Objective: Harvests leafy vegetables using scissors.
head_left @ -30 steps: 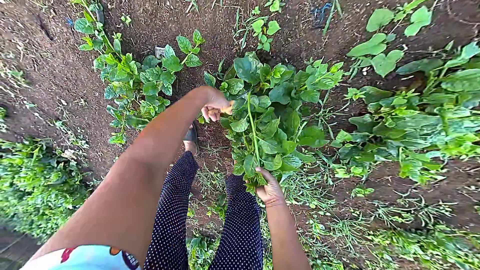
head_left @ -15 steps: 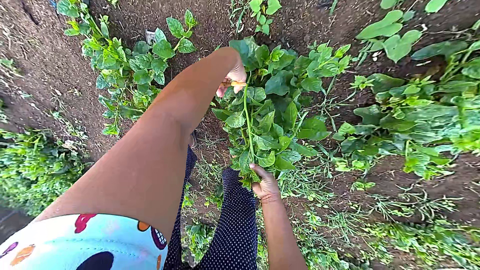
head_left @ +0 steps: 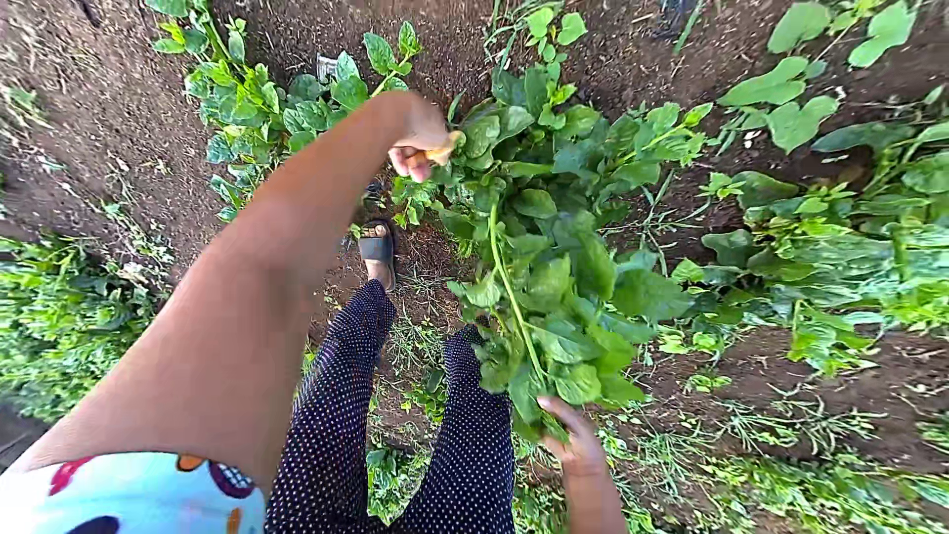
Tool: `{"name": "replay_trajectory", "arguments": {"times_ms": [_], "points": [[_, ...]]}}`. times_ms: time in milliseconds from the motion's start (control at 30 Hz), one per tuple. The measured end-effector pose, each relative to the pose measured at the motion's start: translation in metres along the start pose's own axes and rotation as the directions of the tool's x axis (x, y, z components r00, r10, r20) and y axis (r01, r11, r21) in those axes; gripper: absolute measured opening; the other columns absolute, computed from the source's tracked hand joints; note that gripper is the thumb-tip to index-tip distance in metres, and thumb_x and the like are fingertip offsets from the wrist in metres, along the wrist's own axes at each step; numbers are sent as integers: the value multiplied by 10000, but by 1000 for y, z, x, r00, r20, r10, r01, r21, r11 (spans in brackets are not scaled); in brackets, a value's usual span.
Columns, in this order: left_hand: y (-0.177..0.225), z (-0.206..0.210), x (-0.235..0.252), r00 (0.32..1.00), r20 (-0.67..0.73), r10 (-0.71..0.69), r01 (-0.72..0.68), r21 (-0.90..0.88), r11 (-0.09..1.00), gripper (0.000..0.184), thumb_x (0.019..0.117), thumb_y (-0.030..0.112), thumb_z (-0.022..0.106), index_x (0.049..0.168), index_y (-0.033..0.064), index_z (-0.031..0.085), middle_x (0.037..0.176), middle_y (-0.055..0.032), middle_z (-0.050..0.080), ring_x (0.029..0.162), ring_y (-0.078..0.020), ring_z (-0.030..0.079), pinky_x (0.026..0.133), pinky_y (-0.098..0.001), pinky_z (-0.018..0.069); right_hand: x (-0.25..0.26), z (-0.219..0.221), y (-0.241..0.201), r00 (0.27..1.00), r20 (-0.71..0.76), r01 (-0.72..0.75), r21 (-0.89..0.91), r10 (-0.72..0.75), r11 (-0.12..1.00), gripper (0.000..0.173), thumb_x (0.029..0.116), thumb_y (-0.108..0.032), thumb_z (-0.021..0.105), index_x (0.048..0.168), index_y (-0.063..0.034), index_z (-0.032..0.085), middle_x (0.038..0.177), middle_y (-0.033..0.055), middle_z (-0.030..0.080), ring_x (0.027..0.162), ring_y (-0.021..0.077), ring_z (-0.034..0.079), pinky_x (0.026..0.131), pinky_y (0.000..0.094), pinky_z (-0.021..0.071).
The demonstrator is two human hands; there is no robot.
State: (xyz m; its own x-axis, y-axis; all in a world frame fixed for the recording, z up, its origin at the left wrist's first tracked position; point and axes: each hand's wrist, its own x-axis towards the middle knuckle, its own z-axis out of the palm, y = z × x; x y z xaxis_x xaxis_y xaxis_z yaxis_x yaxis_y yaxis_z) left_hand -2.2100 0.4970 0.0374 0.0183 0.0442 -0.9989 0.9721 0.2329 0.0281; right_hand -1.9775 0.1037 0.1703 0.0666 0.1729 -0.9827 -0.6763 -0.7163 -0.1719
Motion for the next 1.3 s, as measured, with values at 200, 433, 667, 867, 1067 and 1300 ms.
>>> {"name": "replay_trajectory", "arguments": {"times_ms": [200, 433, 667, 867, 1067, 1300], "points": [[-147, 48, 1, 987, -67, -145, 133, -164, 978, 406, 1082, 254, 473, 1290, -78, 582, 1178, -280, 669, 1041, -413, 671, 912, -619, 516, -75, -31, 0, 987, 156, 30, 61, -39, 998, 245, 778, -324, 827, 1012, -256, 799, 967, -30, 790, 880, 86, 751, 775, 306, 639], [-283, 216, -96, 972, 113, -205, 219, -135, 966, 423, 1065, 265, 516, 1307, -76, 583, 1203, -331, 634, 1105, -474, 638, 962, -667, 475, -132, -28, -2, 995, 88, 24, 281, -51, 959, 366, 753, -451, 823, 991, -178, 777, 940, 52, 765, 836, 166, 748, 689, 310, 629], [-324, 262, -225, 913, 200, -356, 383, -113, 917, 434, 1093, 274, 483, 1318, -85, 576, 1219, -303, 664, 1084, -422, 689, 965, -589, 528, -160, -43, 3, 986, 33, 108, 632, -166, 767, 401, 752, -383, 829, 1002, -78, 754, 909, 103, 754, 786, 198, 754, 653, 309, 636], [-285, 249, -301, 961, -7, -276, 259, -325, 910, 391, 1090, 178, 477, 1414, -36, 509, 1200, -276, 673, 1020, -384, 707, 891, -541, 569, -208, -66, 1, 975, -45, 186, 705, -219, 684, 314, 906, -389, 644, 948, -83, 703, 822, 103, 740, 684, 200, 736, 578, 307, 620], [-255, 197, -298, 998, -57, -21, 19, -38, 999, 390, 1075, 239, 505, 1363, -14, 570, 1138, -250, 694, 994, -375, 707, 885, -551, 565, -252, -68, 43, 908, -267, 411, 725, -324, 553, 289, 1003, -318, 452, 950, -113, 648, 802, 98, 740, 663, 208, 725, 549, 335, 605], [-256, 90, -319, 952, -267, 148, -121, 114, 986, 382, 1073, 221, 509, 1349, -33, 583, 1219, -276, 675, 1107, -429, 674, 960, -607, 529, -285, -17, 105, 779, -607, 619, 699, -161, 358, 252, 1096, -296, 340, 1108, -132, 530, 851, 12, 642, 731, 124, 655, 618, 331, 574]]}}
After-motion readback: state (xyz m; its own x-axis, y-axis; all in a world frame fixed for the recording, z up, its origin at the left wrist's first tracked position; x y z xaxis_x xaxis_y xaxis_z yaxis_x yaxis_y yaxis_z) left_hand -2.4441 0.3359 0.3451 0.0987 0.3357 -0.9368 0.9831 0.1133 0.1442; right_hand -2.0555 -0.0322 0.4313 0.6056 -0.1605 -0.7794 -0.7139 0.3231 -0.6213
